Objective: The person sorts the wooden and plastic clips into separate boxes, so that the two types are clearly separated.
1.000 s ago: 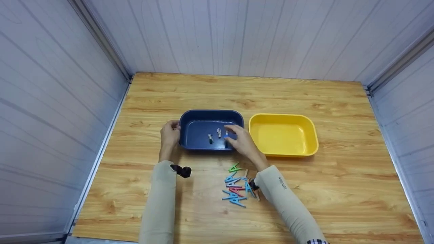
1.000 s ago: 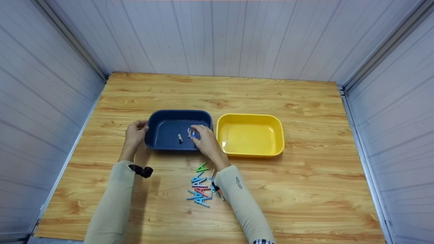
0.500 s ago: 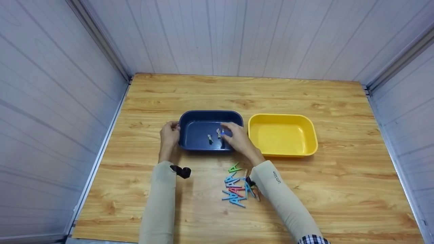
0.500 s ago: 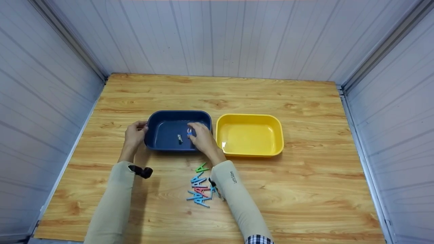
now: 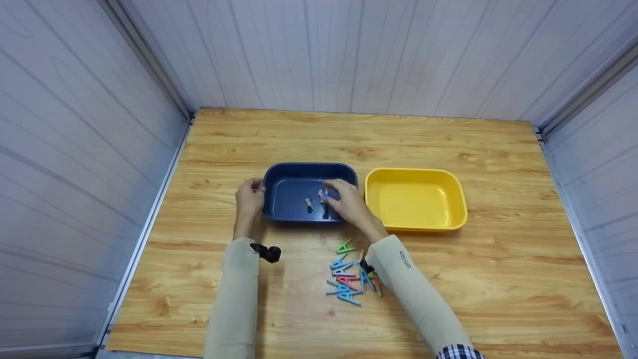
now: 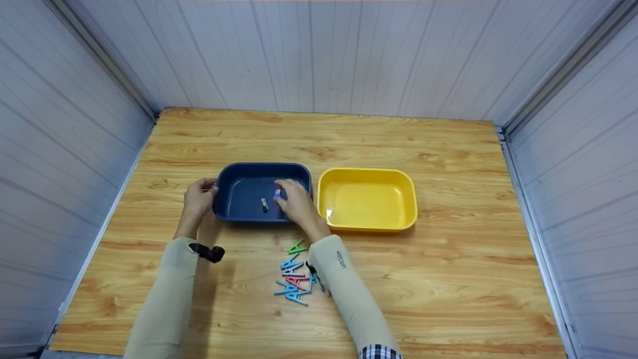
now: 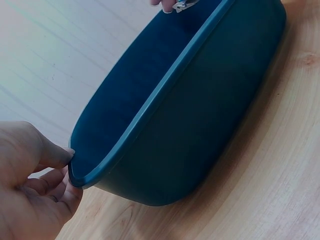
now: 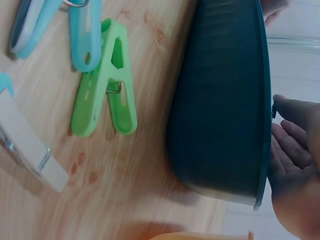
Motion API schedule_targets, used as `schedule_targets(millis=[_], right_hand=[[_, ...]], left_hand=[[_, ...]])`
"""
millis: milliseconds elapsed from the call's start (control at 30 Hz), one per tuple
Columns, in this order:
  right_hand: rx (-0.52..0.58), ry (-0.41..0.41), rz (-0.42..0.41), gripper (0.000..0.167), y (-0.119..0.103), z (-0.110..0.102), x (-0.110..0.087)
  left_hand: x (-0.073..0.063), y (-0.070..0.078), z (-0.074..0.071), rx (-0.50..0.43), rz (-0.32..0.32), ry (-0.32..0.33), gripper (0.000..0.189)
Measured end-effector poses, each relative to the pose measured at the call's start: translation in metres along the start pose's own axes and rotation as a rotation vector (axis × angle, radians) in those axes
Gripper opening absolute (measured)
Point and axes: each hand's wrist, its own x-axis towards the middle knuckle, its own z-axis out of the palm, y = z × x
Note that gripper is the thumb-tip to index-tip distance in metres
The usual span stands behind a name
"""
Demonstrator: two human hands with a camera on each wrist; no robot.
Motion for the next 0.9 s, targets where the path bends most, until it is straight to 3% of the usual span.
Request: schedule_targets(millis=[467, 900], right_hand=[[0.059, 0.018, -0.018, 0.039, 0.003, -0.01, -0.004], [0.142, 0.068, -0.056, 0.037, 0.011, -0.03, -0.025]], left_hand=[[0.001, 0.0, 0.0, -0.014, -0.007, -0.007, 0.028], [0.0, 0.0, 0.0, 0.013, 0.016, 0.006, 0.027]])
